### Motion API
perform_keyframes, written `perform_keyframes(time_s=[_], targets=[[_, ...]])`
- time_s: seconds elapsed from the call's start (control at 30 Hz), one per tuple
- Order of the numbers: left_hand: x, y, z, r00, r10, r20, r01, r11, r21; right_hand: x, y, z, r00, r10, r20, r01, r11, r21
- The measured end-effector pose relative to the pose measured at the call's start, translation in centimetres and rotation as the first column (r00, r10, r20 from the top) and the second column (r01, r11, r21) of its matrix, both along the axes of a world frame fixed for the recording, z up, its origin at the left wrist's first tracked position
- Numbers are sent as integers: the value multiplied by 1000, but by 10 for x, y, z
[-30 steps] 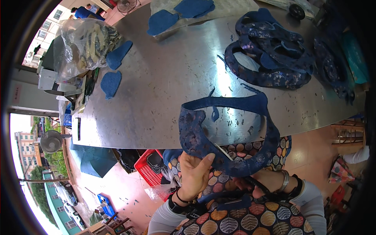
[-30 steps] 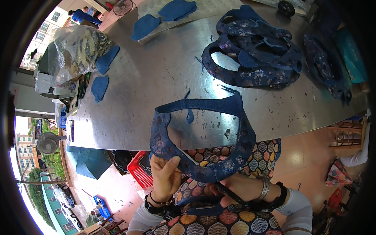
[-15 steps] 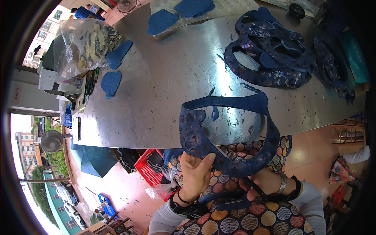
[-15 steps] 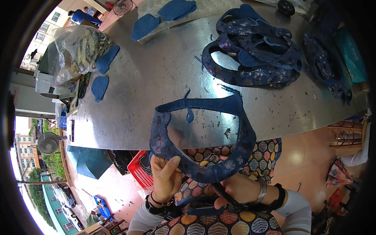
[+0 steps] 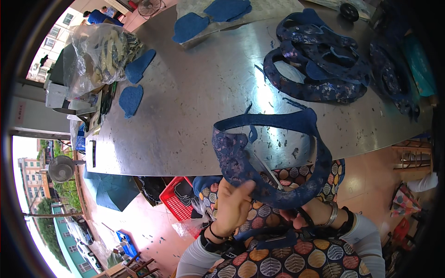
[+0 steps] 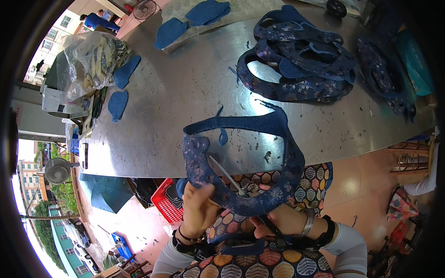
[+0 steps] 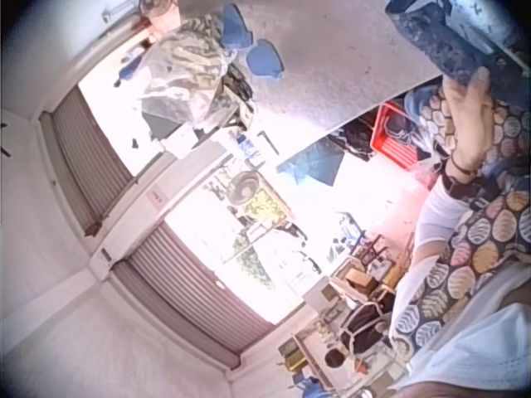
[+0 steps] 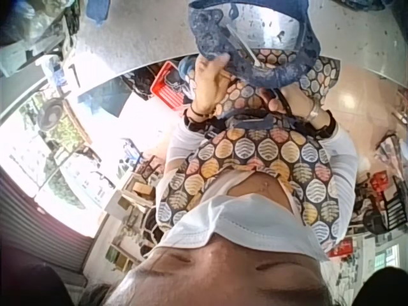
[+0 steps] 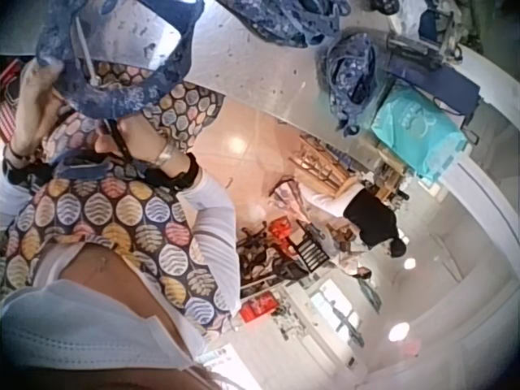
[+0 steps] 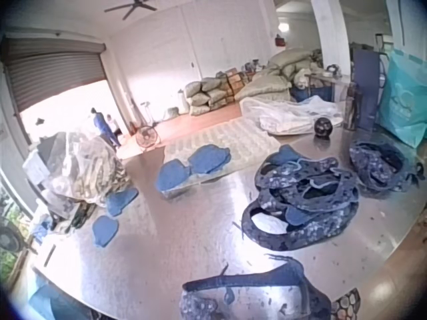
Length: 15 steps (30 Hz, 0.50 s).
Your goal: Cutting out specific sections from shoe upper materials using scissors.
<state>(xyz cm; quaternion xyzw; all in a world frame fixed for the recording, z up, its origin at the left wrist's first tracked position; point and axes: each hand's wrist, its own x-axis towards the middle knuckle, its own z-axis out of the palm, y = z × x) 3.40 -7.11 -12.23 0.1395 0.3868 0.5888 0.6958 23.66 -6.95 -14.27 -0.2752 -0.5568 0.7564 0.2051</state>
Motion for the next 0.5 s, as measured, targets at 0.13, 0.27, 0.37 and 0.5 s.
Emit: perform_keyframes(time_s=[0.13,0.27,0.37,0.5], targets=[[-13,7,-4,994,8,113,4,994,-105,7,-4,-8,999,37,35,-40,995,89],[-12,5,-4,999,-39,-36,36,997,-75,10,-16,-31,999,37,13,-38,992,121],[-8,5,-7,998,-29,-51,27,998,-50,11,-18,-27,992,122,29,-122,992,-31],[-10,4,-15,995,-37,-90,35,999,-32,5,-18,-24,991,127,-36,-129,988,-89]])
